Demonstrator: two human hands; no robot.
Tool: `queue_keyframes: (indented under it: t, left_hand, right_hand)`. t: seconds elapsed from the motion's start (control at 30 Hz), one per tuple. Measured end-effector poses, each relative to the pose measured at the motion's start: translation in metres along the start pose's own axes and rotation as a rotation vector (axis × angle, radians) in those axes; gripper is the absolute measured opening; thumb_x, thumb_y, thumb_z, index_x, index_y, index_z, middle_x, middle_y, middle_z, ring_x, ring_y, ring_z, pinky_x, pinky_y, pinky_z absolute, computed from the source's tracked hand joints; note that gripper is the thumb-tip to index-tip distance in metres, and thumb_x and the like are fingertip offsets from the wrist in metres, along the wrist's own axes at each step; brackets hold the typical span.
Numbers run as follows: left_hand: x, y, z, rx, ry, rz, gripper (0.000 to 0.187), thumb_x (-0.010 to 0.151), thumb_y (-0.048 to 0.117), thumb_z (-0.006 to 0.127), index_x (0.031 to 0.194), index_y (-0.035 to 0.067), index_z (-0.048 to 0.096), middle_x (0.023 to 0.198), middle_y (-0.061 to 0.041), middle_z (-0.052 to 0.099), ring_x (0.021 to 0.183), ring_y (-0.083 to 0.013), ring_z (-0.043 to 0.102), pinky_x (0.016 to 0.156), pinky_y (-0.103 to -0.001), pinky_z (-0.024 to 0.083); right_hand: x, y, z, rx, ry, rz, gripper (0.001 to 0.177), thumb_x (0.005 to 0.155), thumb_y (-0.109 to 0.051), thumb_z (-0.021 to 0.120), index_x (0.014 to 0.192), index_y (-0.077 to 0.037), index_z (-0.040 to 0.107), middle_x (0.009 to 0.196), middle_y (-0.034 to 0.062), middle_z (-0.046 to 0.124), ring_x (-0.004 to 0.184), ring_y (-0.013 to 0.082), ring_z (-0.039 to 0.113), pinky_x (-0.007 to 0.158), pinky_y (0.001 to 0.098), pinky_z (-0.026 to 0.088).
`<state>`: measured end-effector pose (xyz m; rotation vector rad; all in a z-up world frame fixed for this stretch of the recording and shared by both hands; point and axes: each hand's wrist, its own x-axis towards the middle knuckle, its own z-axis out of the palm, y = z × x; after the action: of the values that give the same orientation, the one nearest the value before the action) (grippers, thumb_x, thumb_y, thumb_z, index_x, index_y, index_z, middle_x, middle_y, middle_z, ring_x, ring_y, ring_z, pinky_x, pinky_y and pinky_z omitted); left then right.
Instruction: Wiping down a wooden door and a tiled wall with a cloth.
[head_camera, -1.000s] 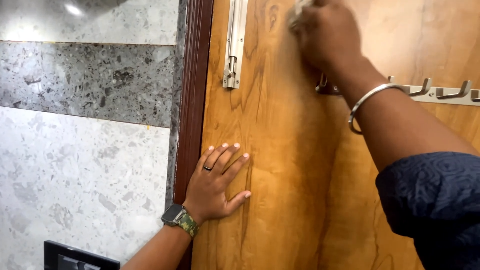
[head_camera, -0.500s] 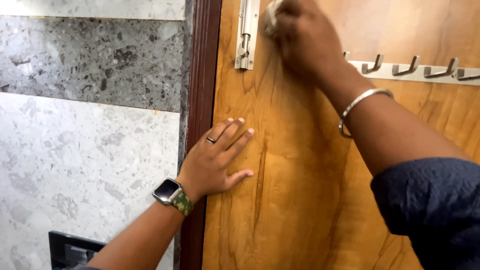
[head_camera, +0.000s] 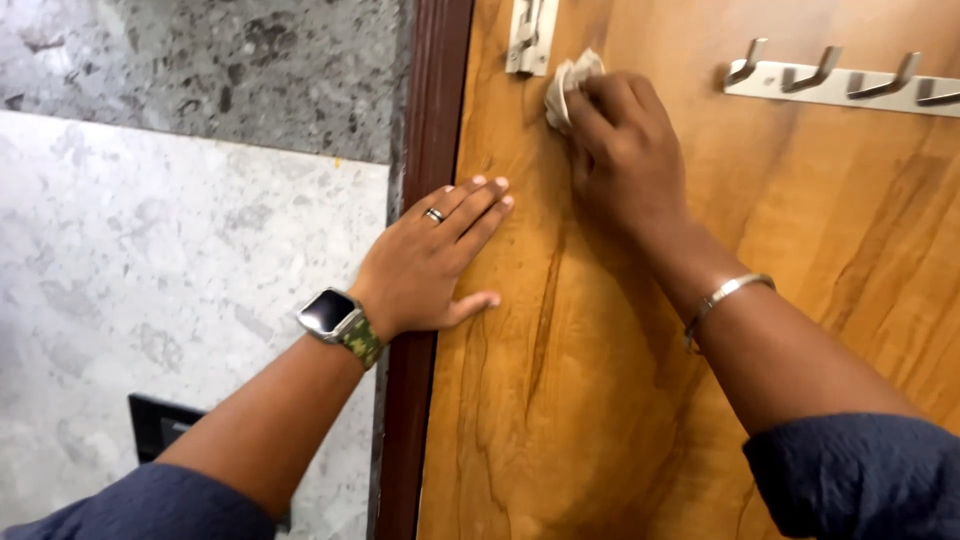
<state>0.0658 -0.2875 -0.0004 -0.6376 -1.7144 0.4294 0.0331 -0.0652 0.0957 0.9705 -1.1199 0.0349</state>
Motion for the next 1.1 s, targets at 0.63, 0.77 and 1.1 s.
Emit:
queue_keyframes:
  t: [0.63,0.77,1.1]
  left_hand:
    - [-0.030,0.041,0.075,-0.053,0.363,-0.354,0.055,0.104,0.014,0.036,0.158,0.004,0.040,0.162,-0.017,0.037,0.151,-0.0346,0.035,0.124,-0.045,0.027]
    - [-0.032,0.040,0.080,-0.039,0.368,-0.347,0.054,0.103,0.012,0.038,0.156,0.004,0.042,0.161,-0.017,0.040,0.151,-0.0337,0.036,0.125,-0.044,0.026]
    - [-0.033,0.039,0.083,-0.038,0.402,-0.326,0.067,0.089,-0.004,0.039,0.155,0.005,0.046,0.161,-0.017,0.041,0.151,-0.0343,0.036,0.125,-0.045,0.026]
  right_hand:
    - [-0.047,0.000,0.032,0.118,0.104,-0.133,0.011,0.099,0.001,0.069,0.109,0.000,0.072,0.114,0.0196,0.069,0.109,0.0440,0.067,0.092,0.0512,0.056]
    - [-0.082,-0.012,0.051,0.136,0.097,-0.059,0.013,0.096,0.003,0.071,0.109,0.002,0.073,0.115,0.0243,0.070,0.111,0.0494,0.066,0.089,0.0557,0.056]
    - [-0.120,-0.052,0.027,0.156,0.047,-0.073,0.014,0.100,-0.005,0.063,0.107,0.001,0.073,0.122,0.0232,0.071,0.113,0.0436,0.069,0.099,0.0513,0.055]
